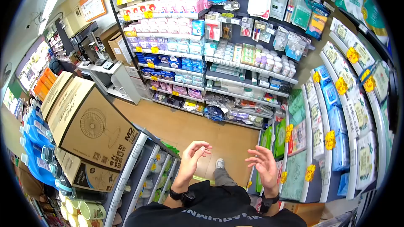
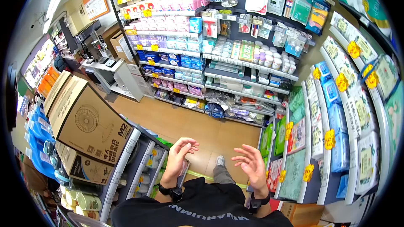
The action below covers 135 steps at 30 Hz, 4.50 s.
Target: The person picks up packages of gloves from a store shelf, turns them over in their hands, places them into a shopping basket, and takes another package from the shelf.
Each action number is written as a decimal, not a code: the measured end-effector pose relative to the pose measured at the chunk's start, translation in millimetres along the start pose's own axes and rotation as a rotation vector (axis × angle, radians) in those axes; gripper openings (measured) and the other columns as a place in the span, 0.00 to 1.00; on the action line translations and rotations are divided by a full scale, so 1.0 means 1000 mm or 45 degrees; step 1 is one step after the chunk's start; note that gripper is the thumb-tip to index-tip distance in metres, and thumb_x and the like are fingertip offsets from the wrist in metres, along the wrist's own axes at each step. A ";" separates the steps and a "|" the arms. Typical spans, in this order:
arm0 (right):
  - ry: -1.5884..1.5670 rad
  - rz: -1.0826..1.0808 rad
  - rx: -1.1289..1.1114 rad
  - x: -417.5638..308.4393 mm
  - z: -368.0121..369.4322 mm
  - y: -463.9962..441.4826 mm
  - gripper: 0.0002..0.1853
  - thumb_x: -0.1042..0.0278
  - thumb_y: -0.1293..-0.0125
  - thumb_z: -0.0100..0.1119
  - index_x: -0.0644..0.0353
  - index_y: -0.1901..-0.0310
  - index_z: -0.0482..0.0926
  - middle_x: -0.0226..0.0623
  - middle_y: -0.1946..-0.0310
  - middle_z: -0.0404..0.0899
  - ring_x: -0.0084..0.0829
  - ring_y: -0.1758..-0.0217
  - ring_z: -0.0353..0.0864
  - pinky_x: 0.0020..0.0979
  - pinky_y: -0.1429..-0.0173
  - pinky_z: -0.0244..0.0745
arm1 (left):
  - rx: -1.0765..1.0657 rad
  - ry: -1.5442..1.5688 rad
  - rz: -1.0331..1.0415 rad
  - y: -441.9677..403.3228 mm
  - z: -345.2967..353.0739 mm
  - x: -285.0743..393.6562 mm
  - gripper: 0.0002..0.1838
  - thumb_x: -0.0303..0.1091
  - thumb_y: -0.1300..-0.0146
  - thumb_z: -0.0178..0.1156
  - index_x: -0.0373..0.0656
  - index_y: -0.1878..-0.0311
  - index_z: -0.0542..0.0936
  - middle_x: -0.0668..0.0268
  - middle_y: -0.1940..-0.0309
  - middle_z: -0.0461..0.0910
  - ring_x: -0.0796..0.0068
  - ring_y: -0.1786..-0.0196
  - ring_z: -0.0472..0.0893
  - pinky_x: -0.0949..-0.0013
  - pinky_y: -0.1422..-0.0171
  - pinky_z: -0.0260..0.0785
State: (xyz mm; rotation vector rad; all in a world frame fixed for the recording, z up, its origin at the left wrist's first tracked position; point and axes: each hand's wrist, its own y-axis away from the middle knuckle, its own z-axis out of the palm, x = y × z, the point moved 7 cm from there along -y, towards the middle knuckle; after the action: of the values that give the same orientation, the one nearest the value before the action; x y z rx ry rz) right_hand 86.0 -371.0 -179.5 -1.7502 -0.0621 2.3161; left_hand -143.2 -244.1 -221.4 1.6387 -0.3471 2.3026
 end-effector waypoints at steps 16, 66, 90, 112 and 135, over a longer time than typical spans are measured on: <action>-0.005 -0.056 -0.094 0.001 -0.071 -0.195 0.28 0.72 0.32 0.59 0.68 0.33 0.64 0.51 0.42 0.76 0.37 0.46 0.82 0.33 0.43 0.77 | 0.042 -0.022 0.117 -0.190 0.021 0.007 0.12 0.32 0.26 0.54 0.36 0.47 0.79 0.59 0.52 0.84 0.74 0.53 0.83 0.71 0.46 0.71; 0.512 -0.655 0.429 -0.053 -0.094 -0.882 0.22 0.74 0.30 0.54 0.63 0.35 0.69 0.44 0.37 0.76 0.31 0.37 0.77 0.30 0.36 0.72 | -0.432 0.047 0.804 -0.744 0.014 0.164 0.37 0.31 0.28 0.57 0.41 0.20 0.52 0.53 0.20 0.51 0.56 0.18 0.52 0.57 0.18 0.47; 0.704 -0.664 0.468 -0.044 -0.090 -0.936 0.16 0.69 0.29 0.61 0.65 0.46 0.70 0.35 0.67 0.81 0.22 0.63 0.81 0.24 0.57 0.75 | -0.578 0.047 0.674 -0.722 -0.009 0.184 0.32 0.34 0.26 0.53 0.39 0.22 0.56 0.51 0.23 0.60 0.57 0.23 0.64 0.57 0.23 0.60; 0.767 -0.953 0.413 -0.111 -0.051 -0.836 0.15 0.70 0.25 0.56 0.68 0.42 0.77 0.36 0.66 0.87 0.14 0.68 0.76 0.22 0.62 0.71 | -0.430 0.017 0.741 -0.729 -0.010 0.189 0.28 0.35 0.26 0.54 0.37 0.27 0.65 0.55 0.27 0.67 0.60 0.25 0.68 0.62 0.25 0.61; 0.454 -0.854 0.186 -0.124 -0.010 -0.768 0.15 0.71 0.24 0.54 0.70 0.41 0.73 0.39 0.57 0.86 0.16 0.57 0.79 0.20 0.53 0.71 | -0.418 0.196 0.855 -0.746 0.024 0.220 0.29 0.37 0.23 0.53 0.36 0.25 0.61 0.57 0.28 0.68 0.69 0.30 0.71 0.63 0.27 0.64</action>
State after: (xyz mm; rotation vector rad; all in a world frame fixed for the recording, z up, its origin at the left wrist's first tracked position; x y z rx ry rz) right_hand 252.2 346.9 69.2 -1.6996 -0.3475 1.4873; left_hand 87.1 460.6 14.2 1.2941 -1.3272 2.6000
